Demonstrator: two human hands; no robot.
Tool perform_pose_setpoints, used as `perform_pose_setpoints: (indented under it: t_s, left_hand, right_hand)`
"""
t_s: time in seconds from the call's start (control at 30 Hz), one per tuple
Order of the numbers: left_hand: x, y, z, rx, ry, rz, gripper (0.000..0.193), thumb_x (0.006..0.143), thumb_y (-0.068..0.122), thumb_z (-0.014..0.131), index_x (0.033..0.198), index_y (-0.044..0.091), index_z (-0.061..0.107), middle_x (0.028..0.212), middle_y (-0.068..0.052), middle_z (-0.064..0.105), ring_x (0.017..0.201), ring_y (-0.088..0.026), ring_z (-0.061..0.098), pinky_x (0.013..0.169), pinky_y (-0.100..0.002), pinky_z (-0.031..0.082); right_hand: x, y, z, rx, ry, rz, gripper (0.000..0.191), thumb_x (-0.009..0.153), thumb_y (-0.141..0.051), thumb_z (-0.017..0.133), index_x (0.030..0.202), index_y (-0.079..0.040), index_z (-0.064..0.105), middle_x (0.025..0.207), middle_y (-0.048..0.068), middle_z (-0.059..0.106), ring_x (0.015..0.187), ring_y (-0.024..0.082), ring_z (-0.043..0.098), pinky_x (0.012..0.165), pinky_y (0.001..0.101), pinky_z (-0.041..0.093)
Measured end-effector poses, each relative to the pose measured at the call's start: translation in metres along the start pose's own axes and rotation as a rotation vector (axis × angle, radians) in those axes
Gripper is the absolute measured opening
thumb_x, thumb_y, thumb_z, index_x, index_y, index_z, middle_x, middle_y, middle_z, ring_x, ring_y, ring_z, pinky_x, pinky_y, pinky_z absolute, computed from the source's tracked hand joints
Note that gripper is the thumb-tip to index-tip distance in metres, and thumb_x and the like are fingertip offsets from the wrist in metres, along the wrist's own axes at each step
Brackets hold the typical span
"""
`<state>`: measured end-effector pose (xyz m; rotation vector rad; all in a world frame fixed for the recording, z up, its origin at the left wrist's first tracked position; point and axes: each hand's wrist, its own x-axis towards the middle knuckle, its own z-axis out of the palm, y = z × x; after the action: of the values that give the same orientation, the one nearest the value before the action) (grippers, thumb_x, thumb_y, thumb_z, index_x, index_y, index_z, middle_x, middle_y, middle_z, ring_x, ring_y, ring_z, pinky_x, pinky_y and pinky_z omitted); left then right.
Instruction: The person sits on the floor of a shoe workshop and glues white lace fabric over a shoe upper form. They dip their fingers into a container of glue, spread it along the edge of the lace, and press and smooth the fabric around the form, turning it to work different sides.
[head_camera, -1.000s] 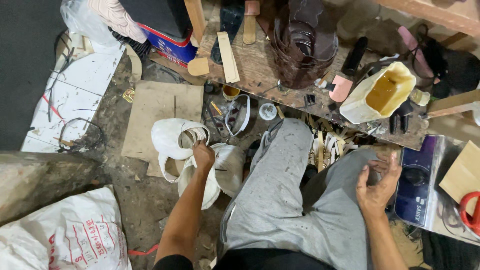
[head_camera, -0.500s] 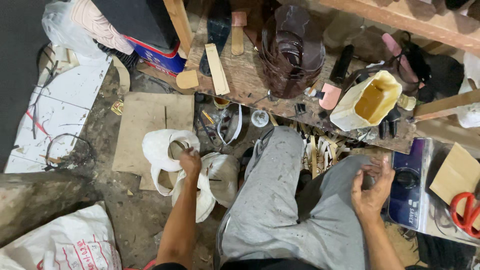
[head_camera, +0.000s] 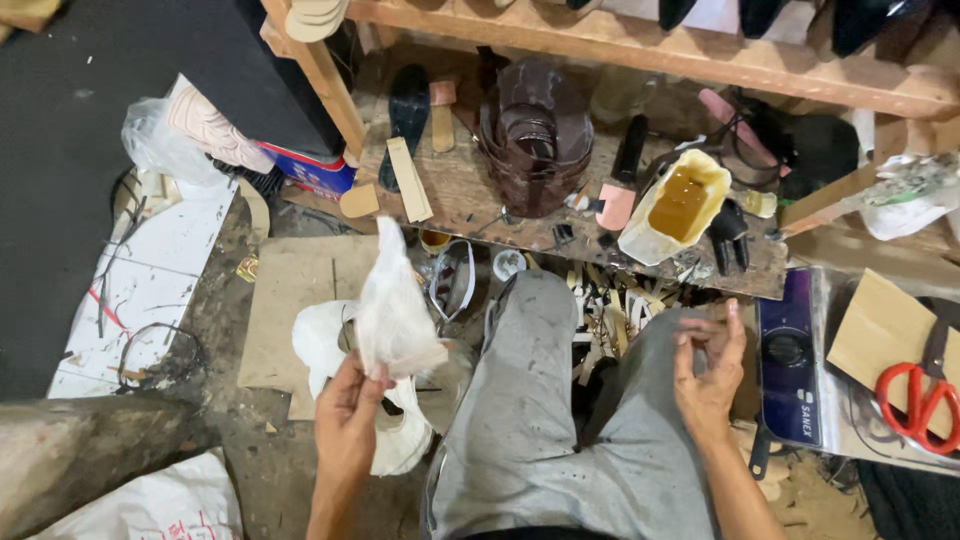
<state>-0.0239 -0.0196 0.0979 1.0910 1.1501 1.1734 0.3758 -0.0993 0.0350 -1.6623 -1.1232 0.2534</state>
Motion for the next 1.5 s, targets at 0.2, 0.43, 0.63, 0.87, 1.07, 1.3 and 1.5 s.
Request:
perform_pose_setpoints:
  t_s: [0.2, 0.43, 0.63, 0.87, 1.07, 1.3, 1.5]
  left_hand:
    - [-0.033, 0.022, 0.091, 0.459, -0.316, 0.405, 0.016, 0.092, 0.012, 0.07, 0.1, -0.002, 0.067, 0.107, -0.009, 0.064, 0.1, -0.022, 0.064, 0.088, -0.034, 0.053]
    - [-0.024, -0.003, 0.155, -0.088, -0.369, 0.126, 0.035, 0.098, 0.021, 0.057, 0.131, 0.012, 0.055, 0.143, -0.005, 0.048, 0.132, -0.022, 0.052, 0.1, -0.041, 0.05]
    - [-0.023, -0.071, 0.154, -0.437, -0.555, -0.482, 0.044, 0.098, 0.009, 0.063, 0.138, -0.002, 0.048, 0.128, -0.013, 0.058, 0.116, -0.023, 0.059, 0.09, -0.04, 0.053]
    - [-0.016, -0.07, 0.128, -0.312, -0.383, -0.388, 0.058, 0.083, -0.004, 0.072, 0.136, 0.0, 0.048, 0.124, -0.012, 0.065, 0.106, -0.018, 0.066, 0.089, -0.037, 0.055]
    - [-0.018, -0.059, 0.123, -0.336, -0.244, -0.416, 0.055, 0.084, -0.003, 0.069, 0.136, 0.006, 0.053, 0.123, -0.003, 0.067, 0.109, -0.014, 0.065, 0.094, -0.033, 0.053]
    - [-0.014, -0.057, 0.112, -0.353, -0.272, -0.342, 0.038, 0.101, 0.016, 0.063, 0.136, -0.001, 0.06, 0.118, -0.006, 0.067, 0.105, -0.014, 0.059, 0.092, -0.033, 0.05]
    - [-0.015, -0.02, 0.123, -0.424, -0.33, -0.303, 0.043, 0.099, 0.014, 0.06, 0.139, 0.003, 0.052, 0.127, -0.002, 0.065, 0.117, -0.013, 0.058, 0.102, -0.033, 0.047]
  right_hand:
    - [-0.002, -0.106, -0.009, 0.808, -0.224, 0.212, 0.089, 0.1, -0.003, 0.054, 0.164, -0.013, -0.007, 0.129, 0.02, 0.067, 0.108, 0.02, 0.071, 0.097, 0.0332, 0.057]
    - [-0.007, -0.137, -0.013, 0.674, -0.095, 0.167, 0.117, 0.092, 0.008, 0.065, 0.167, -0.019, -0.019, 0.115, 0.018, 0.073, 0.099, 0.015, 0.071, 0.088, 0.0293, 0.057]
    - [-0.04, -0.134, -0.01, 0.656, -0.367, 0.123, 0.113, 0.09, 0.004, 0.068, 0.165, -0.013, -0.015, 0.114, 0.017, 0.077, 0.102, 0.018, 0.07, 0.094, 0.0336, 0.053]
    - [0.054, -0.096, -0.031, 0.523, -0.241, -0.09, 0.079, 0.107, -0.038, 0.062, 0.167, -0.006, 0.021, 0.126, 0.019, 0.069, 0.115, 0.025, 0.064, 0.109, 0.0445, 0.047]
    - [0.157, -0.04, 0.003, -0.66, -0.267, -0.393, 0.056, 0.09, -0.053, 0.068, 0.12, -0.006, 0.071, 0.114, 0.019, 0.061, 0.112, 0.036, 0.047, 0.101, 0.0508, 0.036]
    - [0.174, -0.037, 0.01, -0.829, -0.361, -0.46, 0.048, 0.088, -0.058, 0.066, 0.081, -0.014, 0.082, 0.122, 0.014, 0.063, 0.111, 0.033, 0.046, 0.097, 0.0534, 0.027]
    - [0.121, -0.082, -0.027, -0.683, -0.375, -0.32, 0.045, 0.104, -0.043, 0.055, 0.101, -0.006, 0.08, 0.093, 0.011, 0.064, 0.106, 0.028, 0.053, 0.105, 0.0484, 0.034]
